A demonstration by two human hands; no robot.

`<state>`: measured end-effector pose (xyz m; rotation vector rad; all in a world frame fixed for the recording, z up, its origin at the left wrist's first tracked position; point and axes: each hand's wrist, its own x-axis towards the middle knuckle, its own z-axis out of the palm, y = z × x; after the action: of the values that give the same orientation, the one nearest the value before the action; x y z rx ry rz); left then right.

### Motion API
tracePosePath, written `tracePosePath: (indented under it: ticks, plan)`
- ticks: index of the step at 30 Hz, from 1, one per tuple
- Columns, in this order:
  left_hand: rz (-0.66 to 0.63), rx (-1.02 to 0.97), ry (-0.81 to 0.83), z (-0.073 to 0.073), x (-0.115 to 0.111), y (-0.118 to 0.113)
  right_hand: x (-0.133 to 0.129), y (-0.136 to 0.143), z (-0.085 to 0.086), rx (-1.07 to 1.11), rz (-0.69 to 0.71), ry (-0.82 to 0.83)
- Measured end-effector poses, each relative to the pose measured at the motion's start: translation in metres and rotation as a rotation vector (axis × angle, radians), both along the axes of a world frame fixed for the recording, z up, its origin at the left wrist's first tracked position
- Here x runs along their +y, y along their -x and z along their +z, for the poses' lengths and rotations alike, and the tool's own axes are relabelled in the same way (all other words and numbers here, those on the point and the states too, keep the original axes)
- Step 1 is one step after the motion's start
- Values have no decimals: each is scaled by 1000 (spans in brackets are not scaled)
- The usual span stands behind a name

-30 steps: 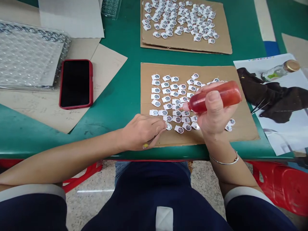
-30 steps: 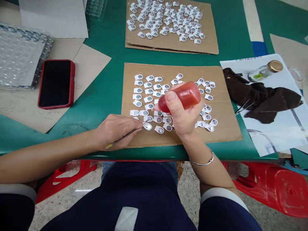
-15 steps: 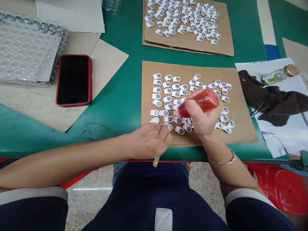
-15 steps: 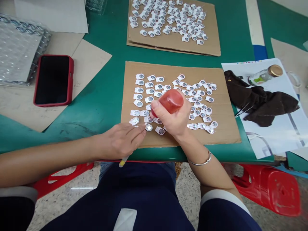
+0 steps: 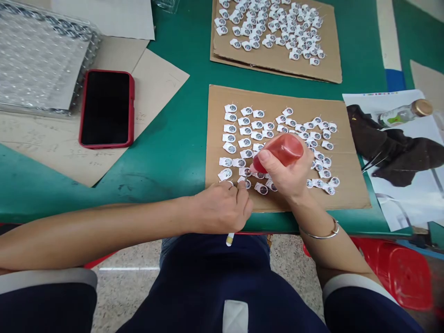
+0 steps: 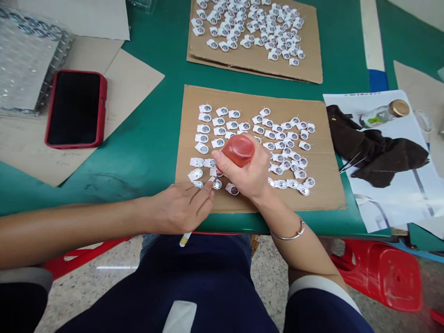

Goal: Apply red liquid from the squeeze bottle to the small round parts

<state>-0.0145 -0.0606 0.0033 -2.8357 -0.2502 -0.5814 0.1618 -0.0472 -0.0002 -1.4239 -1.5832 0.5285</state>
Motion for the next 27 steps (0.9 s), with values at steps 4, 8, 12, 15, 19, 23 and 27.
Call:
tracePosePath:
  ticks: [4,8,12,15,19,23,27]
  plan:
    - [13,3,-7,-1,0,0,0,1,0,-5,4,16]
    - [14,14,-23,-2,0,0,0,1,-1,9,-1,16]
    - [10,22,-24,0,0,1,0,0,-5,21,-15,4]
    - [-1,32,-10,1,0,2,1,-1,-7,21,-26,17]
    - [-2,36,-19,0,0,2,1,-2,-8,34,-30,27]
    - [0,37,-28,1,1,1,2,-1,-7,29,-49,12]
    - [0,28,-30,2,1,1,4,1,-4,24,-54,-43]
